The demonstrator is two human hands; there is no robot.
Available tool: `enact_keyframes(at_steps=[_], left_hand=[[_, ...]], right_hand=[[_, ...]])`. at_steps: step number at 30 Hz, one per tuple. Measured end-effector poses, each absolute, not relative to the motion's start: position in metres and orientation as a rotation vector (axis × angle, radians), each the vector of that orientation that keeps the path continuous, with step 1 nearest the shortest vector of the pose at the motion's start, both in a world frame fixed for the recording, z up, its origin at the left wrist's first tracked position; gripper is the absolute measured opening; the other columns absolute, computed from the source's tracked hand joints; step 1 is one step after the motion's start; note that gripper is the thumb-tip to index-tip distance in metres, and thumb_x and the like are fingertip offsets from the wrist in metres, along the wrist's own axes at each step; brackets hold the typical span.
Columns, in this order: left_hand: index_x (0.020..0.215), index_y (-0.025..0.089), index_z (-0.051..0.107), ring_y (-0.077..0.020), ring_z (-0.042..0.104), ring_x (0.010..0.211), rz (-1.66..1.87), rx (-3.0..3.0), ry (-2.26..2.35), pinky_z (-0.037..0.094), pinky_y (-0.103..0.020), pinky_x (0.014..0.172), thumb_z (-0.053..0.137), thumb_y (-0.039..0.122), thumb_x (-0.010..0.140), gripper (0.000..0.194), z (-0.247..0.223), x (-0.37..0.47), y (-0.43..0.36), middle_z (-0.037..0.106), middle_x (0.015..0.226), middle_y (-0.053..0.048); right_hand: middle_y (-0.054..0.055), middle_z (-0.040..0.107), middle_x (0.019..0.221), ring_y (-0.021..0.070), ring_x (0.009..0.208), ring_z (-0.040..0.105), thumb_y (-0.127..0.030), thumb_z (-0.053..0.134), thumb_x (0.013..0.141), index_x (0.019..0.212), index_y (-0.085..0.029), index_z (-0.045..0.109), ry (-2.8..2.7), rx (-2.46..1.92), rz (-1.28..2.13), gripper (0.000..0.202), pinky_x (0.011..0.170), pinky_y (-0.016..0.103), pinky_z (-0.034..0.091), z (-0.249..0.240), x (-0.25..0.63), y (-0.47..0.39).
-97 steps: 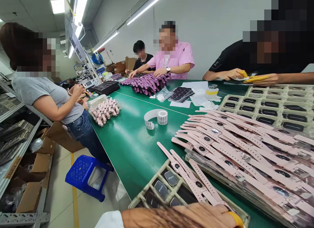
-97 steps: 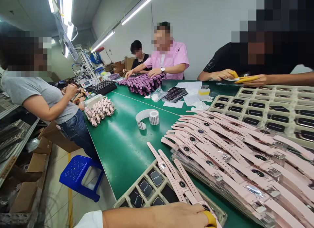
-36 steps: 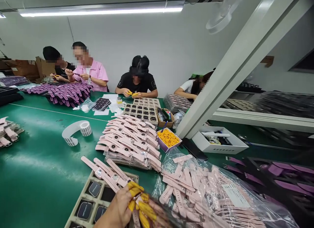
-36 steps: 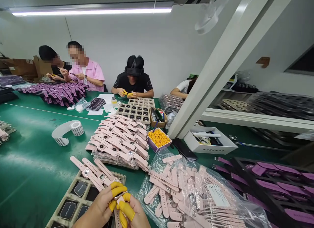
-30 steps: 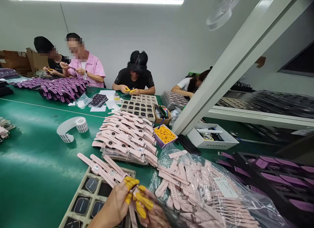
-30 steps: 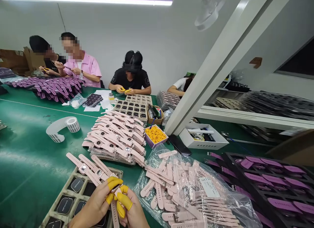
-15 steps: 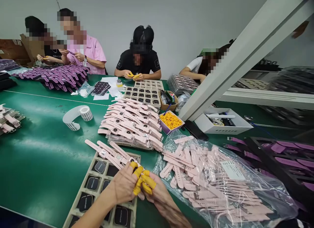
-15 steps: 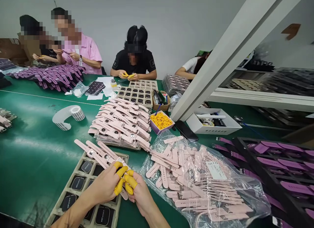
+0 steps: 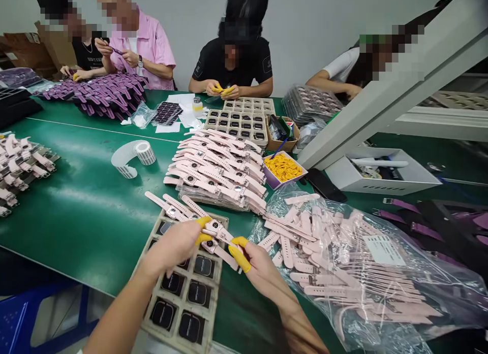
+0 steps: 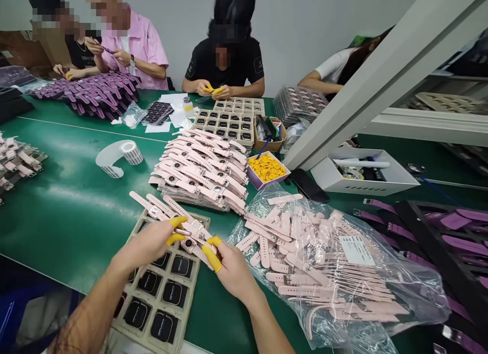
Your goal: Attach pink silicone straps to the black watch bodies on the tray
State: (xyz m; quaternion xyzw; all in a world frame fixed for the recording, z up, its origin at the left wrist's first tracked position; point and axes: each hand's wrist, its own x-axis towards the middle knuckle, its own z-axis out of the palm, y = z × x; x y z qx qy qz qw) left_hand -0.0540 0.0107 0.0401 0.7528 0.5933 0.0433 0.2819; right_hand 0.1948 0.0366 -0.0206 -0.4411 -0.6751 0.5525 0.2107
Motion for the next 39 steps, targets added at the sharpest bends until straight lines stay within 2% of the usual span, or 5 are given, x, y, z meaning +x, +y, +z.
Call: enact_keyframes(at_steps=[10,16,22,32,39], left_hand=[[0.093,0.019,0.067,-0.0198,0.058,0.077,-0.145,2.171,1.705,0.045,-0.032,0.080,0.034,0.003,0.092,0.037,0.048,-0.139,0.006,0.063,0.086,-0.005],[0.101,0.016,0.066,-0.0316,0.054,0.111,-0.069,2.320,1.859,0.041,-0.052,0.104,0.044,0.019,0.101,0.022,0.017,-0.138,0.002,0.062,0.112,-0.015],[0.113,0.017,0.067,-0.0326,0.058,0.100,-0.143,2.478,1.890,0.046,-0.042,0.076,0.048,0.017,0.098,0.025,0.002,-0.158,-0.037,0.067,0.115,-0.015],[0.105,0.016,0.074,-0.0370,0.059,0.097,-0.268,2.637,1.675,0.046,-0.049,0.080,0.054,0.013,0.084,0.029,0.002,-0.168,-0.026,0.070,0.102,-0.016],[0.108,0.017,0.074,-0.0365,0.060,0.105,-0.236,2.603,1.649,0.050,-0.049,0.087,0.052,0.013,0.082,0.035,-0.001,-0.172,-0.027,0.071,0.108,-0.017]], right_hand=[[0.012,0.073,0.091,0.0289,0.079,0.070,-0.036,0.034,0.108,0.108,-0.022,0.071,-2.554,-1.159,0.786,0.040,0.058,0.035,0.049,-0.030,0.143,0.008],[0.012,0.070,0.096,0.0277,0.087,0.070,-0.041,0.048,0.105,0.106,-0.025,0.072,-2.607,-1.247,0.662,0.028,0.059,0.032,0.051,-0.022,0.153,0.011],[0.015,0.067,0.112,0.0301,0.104,0.065,-0.034,0.054,0.103,0.125,-0.013,0.064,-2.387,-1.743,0.518,0.032,0.082,0.038,0.053,0.005,0.227,0.053],[0.027,0.061,0.128,0.0387,0.122,0.051,-0.033,0.044,0.107,0.131,-0.002,0.060,-2.487,-1.901,0.306,0.042,0.096,0.049,0.044,-0.012,0.240,0.112],[0.014,0.067,0.118,0.0294,0.109,0.062,-0.027,0.068,0.096,0.112,-0.019,0.076,-2.692,-1.611,0.516,0.020,0.085,0.037,0.049,-0.002,0.262,0.099]])
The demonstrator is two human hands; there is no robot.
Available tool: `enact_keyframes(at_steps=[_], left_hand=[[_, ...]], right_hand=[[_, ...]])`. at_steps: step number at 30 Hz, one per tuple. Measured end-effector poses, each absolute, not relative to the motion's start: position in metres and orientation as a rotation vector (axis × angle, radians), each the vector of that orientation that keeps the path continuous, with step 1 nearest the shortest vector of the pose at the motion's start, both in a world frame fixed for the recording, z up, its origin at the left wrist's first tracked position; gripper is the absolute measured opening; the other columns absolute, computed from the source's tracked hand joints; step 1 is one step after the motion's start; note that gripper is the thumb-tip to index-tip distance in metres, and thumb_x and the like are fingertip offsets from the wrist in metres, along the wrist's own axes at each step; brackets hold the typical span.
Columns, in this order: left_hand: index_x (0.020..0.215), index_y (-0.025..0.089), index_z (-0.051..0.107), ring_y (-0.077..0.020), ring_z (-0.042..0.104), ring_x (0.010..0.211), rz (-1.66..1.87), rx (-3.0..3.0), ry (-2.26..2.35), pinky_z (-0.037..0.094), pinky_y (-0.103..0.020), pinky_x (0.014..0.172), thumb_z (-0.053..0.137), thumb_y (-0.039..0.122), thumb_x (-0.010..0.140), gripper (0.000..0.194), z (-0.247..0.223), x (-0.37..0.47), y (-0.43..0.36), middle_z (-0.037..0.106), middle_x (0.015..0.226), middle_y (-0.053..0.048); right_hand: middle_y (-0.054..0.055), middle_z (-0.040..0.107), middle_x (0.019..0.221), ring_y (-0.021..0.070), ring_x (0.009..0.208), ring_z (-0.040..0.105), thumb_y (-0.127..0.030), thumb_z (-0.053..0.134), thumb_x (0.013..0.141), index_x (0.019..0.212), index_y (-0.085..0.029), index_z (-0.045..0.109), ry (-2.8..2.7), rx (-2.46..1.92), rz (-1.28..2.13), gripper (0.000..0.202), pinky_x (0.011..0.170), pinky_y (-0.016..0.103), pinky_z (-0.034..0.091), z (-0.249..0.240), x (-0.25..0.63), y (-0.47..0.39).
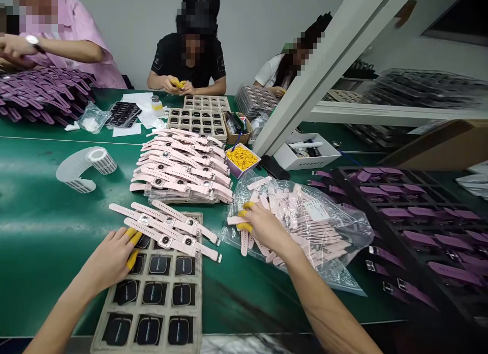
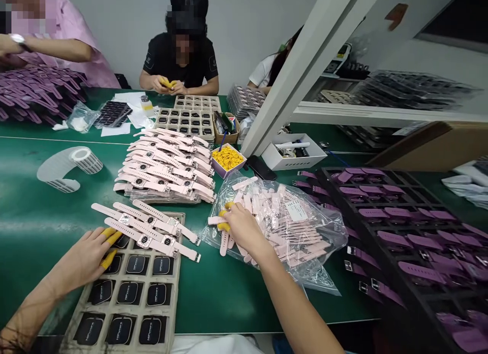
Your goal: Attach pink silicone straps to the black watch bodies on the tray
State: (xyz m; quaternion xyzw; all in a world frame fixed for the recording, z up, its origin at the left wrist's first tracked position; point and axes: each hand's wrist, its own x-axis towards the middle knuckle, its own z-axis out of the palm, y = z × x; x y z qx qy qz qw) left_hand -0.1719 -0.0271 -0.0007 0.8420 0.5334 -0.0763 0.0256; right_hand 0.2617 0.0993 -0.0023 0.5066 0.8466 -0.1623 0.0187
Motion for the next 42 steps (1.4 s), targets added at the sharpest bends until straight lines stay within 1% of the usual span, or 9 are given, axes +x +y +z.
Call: enact_keyframes(at_steps=[5,10,14,17,23,27,30,35,42], left_hand=[[0.108,0.020,0.073,-0.0322,0.063,0.101,-0.146,2.623,1.611,0.052,-0.046,0.088,0.047,0.020,0.096,0.028,-0.008,-0.181,-0.022,0.072,0.106,-0.014],[0.095,0.018,0.073,-0.0320,0.064,0.105,-0.151,2.711,1.539,0.052,-0.044,0.087,0.045,0.016,0.101,0.028,-0.012,-0.181,-0.022,0.072,0.112,-0.016],[0.112,0.014,0.070,-0.0318,0.064,0.107,-0.251,2.745,1.555,0.051,-0.042,0.084,0.045,0.010,0.101,0.028,-0.006,-0.164,-0.020,0.072,0.116,-0.016],[0.110,0.013,0.069,-0.0309,0.064,0.105,-0.295,2.663,1.573,0.052,-0.042,0.084,0.044,0.009,0.101,0.026,0.010,-0.161,-0.018,0.073,0.112,-0.015],[0.126,0.017,0.053,-0.0215,0.069,0.093,0.512,2.052,1.791,0.058,-0.036,0.081,0.049,0.022,0.101,0.026,0.068,-0.128,-0.020,0.069,0.113,-0.011],[0.131,0.018,0.046,-0.0196,0.069,0.091,0.798,1.745,1.554,0.061,-0.036,0.082,0.045,0.018,0.100,0.031,0.059,-0.048,-0.004,0.068,0.110,-0.010],[0.133,0.018,0.051,-0.0239,0.068,0.110,0.883,1.813,1.347,0.059,-0.040,0.095,0.043,0.017,0.100,0.034,0.027,-0.009,0.012,0.068,0.119,-0.014],[0.143,0.018,0.049,-0.0254,0.058,0.133,0.908,1.972,1.135,0.050,-0.044,0.113,0.043,0.012,0.098,0.046,0.000,-0.009,0.011,0.062,0.139,-0.016],[0.152,0.022,0.042,-0.0238,0.059,0.131,0.816,2.073,1.059,0.052,-0.041,0.111,0.041,0.013,0.102,0.051,-0.012,-0.016,0.015,0.062,0.139,-0.014]], right_hand=[[0.014,0.069,0.124,0.0292,0.114,0.063,-0.025,0.058,0.101,0.109,-0.020,0.077,2.777,1.462,-0.600,0.021,0.095,0.040,0.050,-0.005,0.271,0.092],[0.016,0.075,0.108,0.0306,0.104,0.067,-0.023,0.047,0.104,0.112,-0.019,0.071,2.908,1.711,-0.659,0.026,0.092,0.044,0.050,-0.005,0.276,0.088],[0.016,0.074,0.105,0.0320,0.097,0.070,-0.039,0.046,0.103,0.115,-0.025,0.061,2.762,2.083,-1.339,0.024,0.085,0.047,0.054,0.001,0.277,0.073],[0.012,0.070,0.097,0.0285,0.084,0.069,-0.052,0.050,0.100,0.111,-0.029,0.055,2.485,2.122,-2.017,0.026,0.076,0.045,0.057,0.010,0.271,0.061],[0.001,0.057,0.068,0.0215,0.054,0.055,-0.057,0.055,0.096,0.108,-0.031,0.054,2.075,1.825,-2.757,0.029,0.054,0.039,0.049,0.010,0.238,0.039],[-0.002,0.059,0.062,0.0194,0.052,0.057,-0.055,0.056,0.098,0.107,-0.029,0.057,1.757,1.497,-2.922,0.028,0.053,0.034,0.046,-0.014,0.205,0.022],[-0.002,0.060,0.064,0.0169,0.050,0.053,-0.059,0.059,0.095,0.098,-0.028,0.057,1.511,1.397,-2.999,0.031,0.049,0.031,0.041,-0.029,0.188,0.011],[-0.006,0.052,0.054,0.0136,0.045,0.046,-0.060,0.059,0.095,0.102,-0.024,0.058,1.449,1.316,-3.091,0.036,0.046,0.027,0.037,-0.032,0.178,0.005],[-0.006,0.057,0.053,0.0088,0.041,0.042,-0.059,0.063,0.094,0.092,-0.020,0.054,1.451,1.104,-3.224,0.040,0.043,0.021,0.032,-0.031,0.178,0.014]])
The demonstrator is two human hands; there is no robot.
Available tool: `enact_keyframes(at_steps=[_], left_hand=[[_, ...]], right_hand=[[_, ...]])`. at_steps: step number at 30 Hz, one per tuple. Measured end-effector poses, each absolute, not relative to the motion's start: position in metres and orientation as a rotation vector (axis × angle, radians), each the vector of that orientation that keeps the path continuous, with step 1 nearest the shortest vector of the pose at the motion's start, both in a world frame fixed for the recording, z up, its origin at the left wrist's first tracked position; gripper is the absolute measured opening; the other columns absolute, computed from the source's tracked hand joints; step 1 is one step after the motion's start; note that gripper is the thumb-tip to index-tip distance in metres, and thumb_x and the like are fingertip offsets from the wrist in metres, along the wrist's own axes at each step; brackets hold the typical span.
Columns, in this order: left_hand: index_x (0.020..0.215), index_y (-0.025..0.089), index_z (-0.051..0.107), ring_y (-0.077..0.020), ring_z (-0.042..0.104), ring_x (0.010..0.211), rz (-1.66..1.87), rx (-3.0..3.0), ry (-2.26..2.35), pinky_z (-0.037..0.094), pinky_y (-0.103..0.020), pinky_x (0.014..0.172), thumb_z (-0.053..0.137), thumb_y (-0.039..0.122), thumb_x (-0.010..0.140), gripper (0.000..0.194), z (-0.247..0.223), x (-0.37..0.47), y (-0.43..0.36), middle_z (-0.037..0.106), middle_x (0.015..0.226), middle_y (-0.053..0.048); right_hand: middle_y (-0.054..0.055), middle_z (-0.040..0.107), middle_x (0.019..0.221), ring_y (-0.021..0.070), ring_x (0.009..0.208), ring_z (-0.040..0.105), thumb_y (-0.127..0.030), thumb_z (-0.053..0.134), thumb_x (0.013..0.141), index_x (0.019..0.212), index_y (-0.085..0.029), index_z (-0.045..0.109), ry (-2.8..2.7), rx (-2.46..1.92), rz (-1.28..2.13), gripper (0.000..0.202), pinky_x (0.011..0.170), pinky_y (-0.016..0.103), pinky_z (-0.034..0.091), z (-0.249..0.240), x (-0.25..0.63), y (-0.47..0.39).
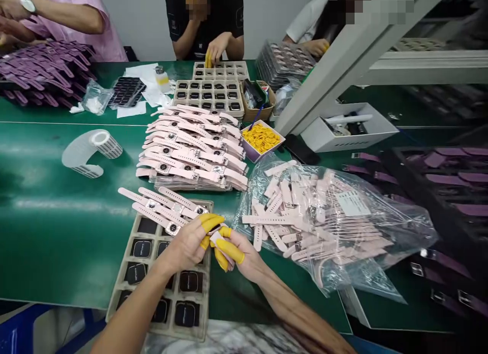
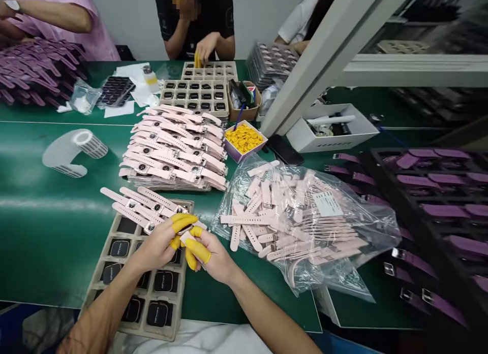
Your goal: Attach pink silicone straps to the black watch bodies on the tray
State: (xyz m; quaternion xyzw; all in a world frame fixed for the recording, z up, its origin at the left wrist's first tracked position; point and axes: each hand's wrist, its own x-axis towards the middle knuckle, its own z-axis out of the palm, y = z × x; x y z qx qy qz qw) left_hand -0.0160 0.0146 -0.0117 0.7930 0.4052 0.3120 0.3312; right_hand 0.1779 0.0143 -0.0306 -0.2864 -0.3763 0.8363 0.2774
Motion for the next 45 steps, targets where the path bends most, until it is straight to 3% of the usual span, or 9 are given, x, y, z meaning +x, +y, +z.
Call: enact_keyframes(at_steps=[14,19,27,31,33,37,40,43,45], left_hand=[[0.156,0.019,0.034,-0.0276,0.055,0.127,0.749,2.077,1.123,0.052,-0.045,0.106,0.038,0.020,0.104,0.052,-0.002,-0.013,0.012,0.053,0.136,-0.018],[0.146,0.018,0.046,-0.0280,0.057,0.112,0.678,2.222,1.189,0.054,-0.046,0.100,0.046,0.016,0.099,0.048,0.003,-0.011,0.015,0.059,0.119,-0.015],[0.148,0.021,0.044,-0.0254,0.062,0.118,0.766,1.934,1.143,0.055,-0.041,0.099,0.052,0.024,0.102,0.047,-0.003,-0.018,0.013,0.060,0.132,-0.016],[0.116,0.022,0.066,-0.0217,0.068,0.104,1.094,1.663,1.138,0.058,-0.036,0.090,0.064,0.031,0.098,0.020,-0.006,-0.008,0.014,0.070,0.113,-0.009],[0.104,0.021,0.067,-0.0221,0.071,0.100,1.252,1.406,1.131,0.060,-0.037,0.087,0.069,0.040,0.095,0.021,-0.007,-0.006,0.016,0.072,0.109,-0.009],[0.103,0.021,0.058,-0.0171,0.075,0.071,1.586,0.814,1.241,0.065,-0.033,0.069,0.074,0.043,0.092,0.029,-0.005,-0.022,0.024,0.077,0.101,-0.005],[0.106,0.021,0.056,-0.0141,0.073,0.059,1.594,0.683,1.333,0.064,-0.029,0.061,0.076,0.040,0.090,0.032,-0.005,-0.032,0.027,0.078,0.106,-0.006],[0.128,0.019,0.058,-0.0177,0.077,0.071,1.207,0.979,1.327,0.066,-0.034,0.067,0.064,0.035,0.098,0.034,-0.009,-0.022,0.021,0.075,0.120,-0.014],[0.136,0.019,0.060,-0.0235,0.076,0.098,1.010,1.256,1.288,0.065,-0.040,0.087,0.058,0.029,0.100,0.037,-0.014,-0.009,0.014,0.071,0.129,-0.016]], right_hand=[[-0.008,0.048,0.048,0.0054,0.037,0.030,-0.048,0.071,0.091,0.087,-0.018,0.061,-0.574,-0.801,2.266,0.031,0.038,0.018,0.029,-0.025,0.176,0.018],[-0.008,0.047,0.047,0.0040,0.037,0.027,-0.049,0.070,0.092,0.086,-0.017,0.063,-0.580,-0.825,2.336,0.034,0.038,0.017,0.027,-0.025,0.179,0.020],[-0.007,0.055,0.049,0.0077,0.035,0.038,-0.057,0.065,0.093,0.094,-0.020,0.059,-0.786,-0.879,2.250,0.038,0.037,0.019,0.035,-0.031,0.178,0.018],[-0.007,0.054,0.057,0.0076,0.039,0.038,-0.061,0.059,0.095,0.100,-0.022,0.057,-0.937,-0.903,2.192,0.039,0.041,0.020,0.034,-0.026,0.179,0.017],[-0.009,0.048,0.056,0.0068,0.040,0.030,-0.061,0.057,0.097,0.097,-0.022,0.057,-0.961,-0.900,2.303,0.040,0.040,0.021,0.026,-0.021,0.182,0.020],[-0.009,0.045,0.058,0.0058,0.044,0.024,-0.061,0.063,0.093,0.094,-0.020,0.057,-1.064,-0.929,2.558,0.041,0.040,0.020,0.016,-0.014,0.197,0.033],[-0.007,0.054,0.065,0.0056,0.045,0.035,-0.059,0.071,0.088,0.093,-0.020,0.053,-1.129,-1.025,2.362,0.043,0.042,0.019,0.025,-0.018,0.204,0.040],[-0.007,0.058,0.066,0.0056,0.042,0.038,-0.061,0.067,0.090,0.097,-0.021,0.052,-1.040,-0.988,2.173,0.043,0.043,0.020,0.029,-0.024,0.198,0.035],[-0.008,0.055,0.062,0.0061,0.042,0.038,-0.061,0.064,0.093,0.096,-0.021,0.053,-1.000,-0.919,2.176,0.041,0.042,0.020,0.028,-0.026,0.190,0.027]])
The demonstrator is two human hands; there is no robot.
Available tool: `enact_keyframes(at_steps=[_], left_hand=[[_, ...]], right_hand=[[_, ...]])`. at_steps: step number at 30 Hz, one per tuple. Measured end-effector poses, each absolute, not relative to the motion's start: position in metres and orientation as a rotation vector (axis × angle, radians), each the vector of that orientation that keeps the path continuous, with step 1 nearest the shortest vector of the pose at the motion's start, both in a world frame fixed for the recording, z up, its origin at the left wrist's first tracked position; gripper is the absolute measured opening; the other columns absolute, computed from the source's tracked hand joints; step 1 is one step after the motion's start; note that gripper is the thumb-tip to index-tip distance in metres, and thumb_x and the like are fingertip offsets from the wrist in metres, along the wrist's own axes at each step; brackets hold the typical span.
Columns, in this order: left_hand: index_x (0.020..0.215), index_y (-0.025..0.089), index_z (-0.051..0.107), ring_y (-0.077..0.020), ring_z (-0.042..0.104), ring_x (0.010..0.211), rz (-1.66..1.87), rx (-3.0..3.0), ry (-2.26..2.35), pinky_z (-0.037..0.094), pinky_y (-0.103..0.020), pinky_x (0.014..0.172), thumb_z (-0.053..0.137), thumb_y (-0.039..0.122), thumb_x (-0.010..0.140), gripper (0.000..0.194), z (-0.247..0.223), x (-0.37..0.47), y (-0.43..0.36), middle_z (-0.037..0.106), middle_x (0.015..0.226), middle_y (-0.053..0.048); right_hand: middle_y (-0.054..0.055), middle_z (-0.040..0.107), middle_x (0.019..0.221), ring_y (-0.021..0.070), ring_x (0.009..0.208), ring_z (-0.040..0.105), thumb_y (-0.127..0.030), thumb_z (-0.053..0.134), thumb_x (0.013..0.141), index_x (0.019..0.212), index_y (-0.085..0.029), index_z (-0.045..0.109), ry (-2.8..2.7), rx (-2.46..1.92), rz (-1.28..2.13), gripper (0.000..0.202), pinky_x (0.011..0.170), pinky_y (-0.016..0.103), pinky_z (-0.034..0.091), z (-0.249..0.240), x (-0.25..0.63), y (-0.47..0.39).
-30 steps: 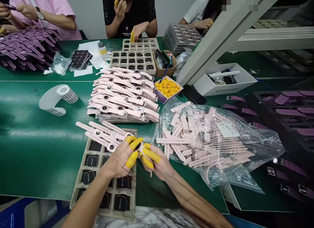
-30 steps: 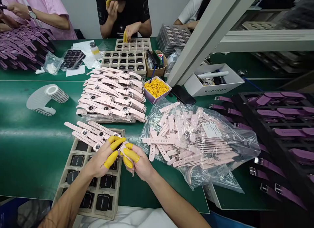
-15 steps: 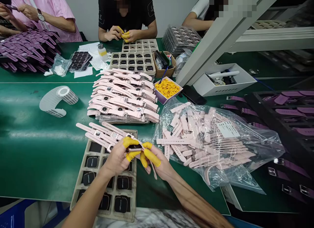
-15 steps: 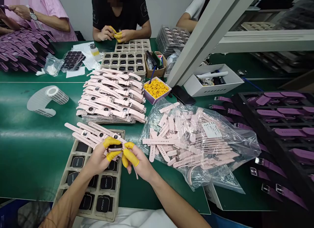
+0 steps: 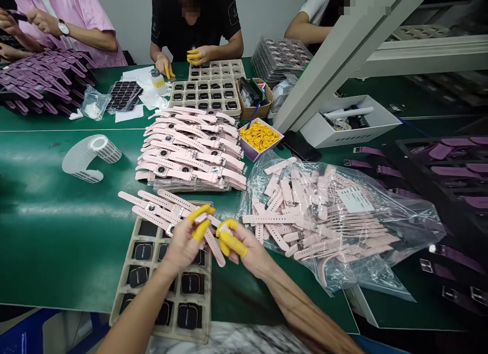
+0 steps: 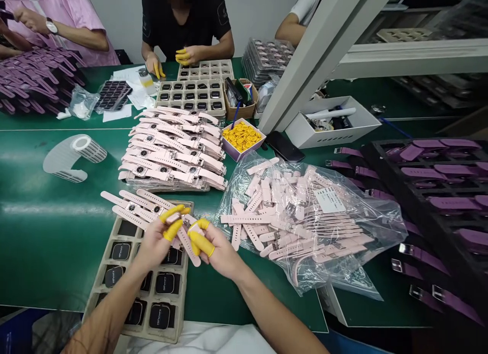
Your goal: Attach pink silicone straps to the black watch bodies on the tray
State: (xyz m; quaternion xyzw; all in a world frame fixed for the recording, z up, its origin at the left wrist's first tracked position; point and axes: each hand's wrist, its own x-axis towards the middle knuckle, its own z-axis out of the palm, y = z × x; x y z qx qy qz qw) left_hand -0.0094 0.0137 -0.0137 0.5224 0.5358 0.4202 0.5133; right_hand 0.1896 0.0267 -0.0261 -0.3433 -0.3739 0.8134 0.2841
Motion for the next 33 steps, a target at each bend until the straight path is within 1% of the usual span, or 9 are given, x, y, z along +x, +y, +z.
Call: enact_keyframes(at_steps=[2,4,7,13,18,20,24,29,33], left_hand=[[0.138,0.021,0.062,-0.0269,0.067,0.122,0.928,1.505,1.249,0.056,-0.045,0.106,0.057,0.021,0.097,0.041,-0.018,-0.001,0.008,0.067,0.137,-0.014],[0.142,0.023,0.059,-0.0268,0.060,0.132,0.872,1.686,1.193,0.049,-0.045,0.114,0.053,0.014,0.096,0.048,-0.021,0.000,0.006,0.061,0.143,-0.013],[0.148,0.024,0.052,-0.0247,0.059,0.132,0.824,1.854,1.143,0.051,-0.042,0.112,0.044,0.013,0.100,0.050,-0.022,-0.005,0.007,0.057,0.145,-0.013],[0.154,0.026,0.042,-0.0246,0.058,0.131,0.862,1.902,1.149,0.049,-0.043,0.113,0.040,0.016,0.104,0.051,-0.017,-0.005,0.009,0.058,0.141,-0.013],[0.157,0.026,0.039,-0.0278,0.053,0.135,0.749,1.815,1.105,0.047,-0.046,0.115,0.038,0.028,0.107,0.050,-0.013,-0.008,0.007,0.048,0.147,-0.014],[0.157,0.026,0.038,-0.0285,0.051,0.135,0.761,1.820,1.063,0.046,-0.048,0.115,0.036,0.030,0.108,0.049,-0.013,-0.010,0.007,0.048,0.145,-0.014],[0.155,0.025,0.038,-0.0268,0.052,0.128,0.818,1.865,1.013,0.048,-0.047,0.110,0.034,0.028,0.108,0.048,-0.015,-0.010,0.008,0.051,0.134,-0.014],[0.156,0.023,0.035,-0.0276,0.050,0.129,0.784,1.965,1.037,0.048,-0.047,0.110,0.034,0.024,0.106,0.049,-0.013,-0.007,0.011,0.051,0.137,-0.015],[0.152,0.020,0.039,-0.0286,0.056,0.121,0.715,2.108,1.131,0.054,-0.046,0.102,0.044,0.021,0.102,0.051,-0.012,-0.007,0.011,0.055,0.128,-0.016]], right_hand=[[-0.006,0.057,0.061,0.0069,0.043,0.041,-0.060,0.062,0.094,0.092,-0.020,0.054,-0.999,-0.872,2.221,0.041,0.041,0.020,0.029,-0.028,0.183,0.019],[-0.005,0.058,0.060,0.0074,0.043,0.043,-0.056,0.064,0.093,0.089,-0.019,0.056,-0.996,-0.876,2.270,0.038,0.041,0.020,0.030,-0.029,0.180,0.015],[-0.006,0.055,0.055,0.0071,0.041,0.039,-0.050,0.067,0.092,0.087,-0.018,0.058,-0.896,-0.888,2.305,0.033,0.039,0.020,0.027,-0.028,0.180,0.016],[-0.010,0.044,0.049,0.0056,0.038,0.027,-0.045,0.072,0.088,0.081,-0.019,0.056,-0.595,-0.803,2.314,0.031,0.039,0.019,0.023,-0.019,0.175,0.020],[-0.011,0.042,0.047,0.0043,0.038,0.022,-0.042,0.074,0.087,0.080,-0.020,0.055,-0.461,-0.777,2.325,0.030,0.038,0.017,0.018,-0.019,0.176,0.020],[-0.011,0.041,0.047,0.0041,0.037,0.021,-0.041,0.075,0.085,0.080,-0.020,0.055,-0.444,-0.783,2.351,0.029,0.037,0.018,0.017,-0.020,0.178,0.021],[-0.010,0.040,0.046,0.0044,0.039,0.021,-0.041,0.075,0.085,0.079,-0.018,0.059,-0.540,-0.870,2.301,0.029,0.039,0.018,0.015,-0.019,0.180,0.022],[-0.010,0.038,0.048,0.0037,0.038,0.020,-0.038,0.072,0.087,0.078,-0.019,0.056,-0.446,-0.815,2.354,0.026,0.038,0.019,0.013,-0.014,0.180,0.022],[-0.011,0.039,0.048,0.0035,0.039,0.018,-0.041,0.072,0.087,0.078,-0.020,0.053,-0.483,-0.887,2.339,0.030,0.039,0.018,0.013,-0.015,0.180,0.023]])
